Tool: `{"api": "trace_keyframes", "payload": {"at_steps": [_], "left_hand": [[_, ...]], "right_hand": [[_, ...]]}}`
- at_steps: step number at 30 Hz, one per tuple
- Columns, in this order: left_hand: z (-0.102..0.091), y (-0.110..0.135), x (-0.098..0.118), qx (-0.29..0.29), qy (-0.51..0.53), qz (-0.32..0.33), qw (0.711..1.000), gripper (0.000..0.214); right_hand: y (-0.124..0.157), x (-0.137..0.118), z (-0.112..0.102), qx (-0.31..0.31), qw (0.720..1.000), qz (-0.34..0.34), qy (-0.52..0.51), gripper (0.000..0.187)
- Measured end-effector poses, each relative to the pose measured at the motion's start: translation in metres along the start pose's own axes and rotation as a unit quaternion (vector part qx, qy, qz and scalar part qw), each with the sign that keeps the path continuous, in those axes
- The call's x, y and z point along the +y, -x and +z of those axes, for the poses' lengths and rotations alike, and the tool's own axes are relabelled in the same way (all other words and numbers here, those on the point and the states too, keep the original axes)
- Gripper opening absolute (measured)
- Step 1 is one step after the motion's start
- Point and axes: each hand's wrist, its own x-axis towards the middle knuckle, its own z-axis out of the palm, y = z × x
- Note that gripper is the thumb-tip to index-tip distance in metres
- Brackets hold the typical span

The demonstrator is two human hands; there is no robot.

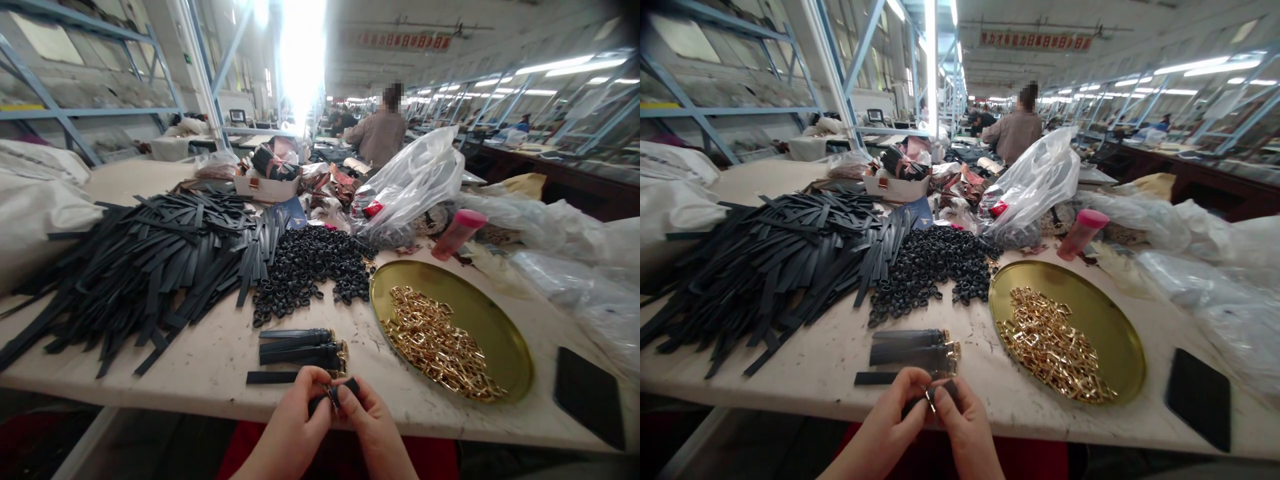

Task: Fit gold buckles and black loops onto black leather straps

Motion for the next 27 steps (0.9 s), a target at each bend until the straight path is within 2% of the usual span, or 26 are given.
{"api": "trace_keyframes", "payload": {"at_steps": [3, 5, 7, 12, 15, 18, 20, 23, 25, 27], "left_hand": [[-0.002, -0.004, -0.005, 0.018, -0.033, -0.026, 0.999, 0.012], [-0.003, -0.005, -0.006, 0.02, -0.066, -0.035, 0.997, 0.011], [-0.003, -0.005, -0.006, 0.019, -0.087, -0.042, 0.995, 0.01], [-0.003, -0.002, -0.001, 0.032, -0.178, -0.052, 0.982, 0.01], [-0.003, 0.0, 0.0, 0.027, -0.224, -0.051, 0.973, 0.011], [-0.004, 0.004, 0.0, 0.029, -0.226, -0.046, 0.973, 0.013], [-0.004, 0.008, -0.001, 0.016, -0.193, -0.045, 0.98, 0.013], [-0.002, 0.013, -0.002, -0.024, -0.073, -0.046, 0.996, 0.015], [-0.001, 0.016, -0.003, -0.035, 0.018, -0.057, 0.998, 0.019], [0.0, 0.018, -0.005, -0.034, 0.086, -0.073, 0.993, 0.024]], "right_hand": [[-0.001, 0.003, -0.003, 0.017, 0.999, 0.002, -0.031, 0.042], [-0.002, 0.006, -0.006, 0.01, 0.997, 0.028, -0.068, 0.038], [-0.003, 0.009, -0.008, -0.012, 0.994, 0.057, -0.09, 0.031], [-0.002, 0.011, -0.011, -0.086, 0.978, 0.14, -0.126, 0.035], [0.0, 0.014, -0.013, -0.119, 0.969, 0.16, -0.147, 0.034], [0.004, 0.017, -0.013, -0.134, 0.961, 0.174, -0.168, 0.034], [0.007, 0.018, -0.012, -0.131, 0.966, 0.156, -0.162, 0.034], [0.01, 0.015, -0.01, -0.093, 0.985, 0.091, -0.112, 0.036], [0.011, 0.011, -0.008, -0.053, 0.997, 0.032, -0.039, 0.037], [0.011, 0.008, -0.006, -0.014, 0.998, -0.022, 0.059, 0.037]]}}
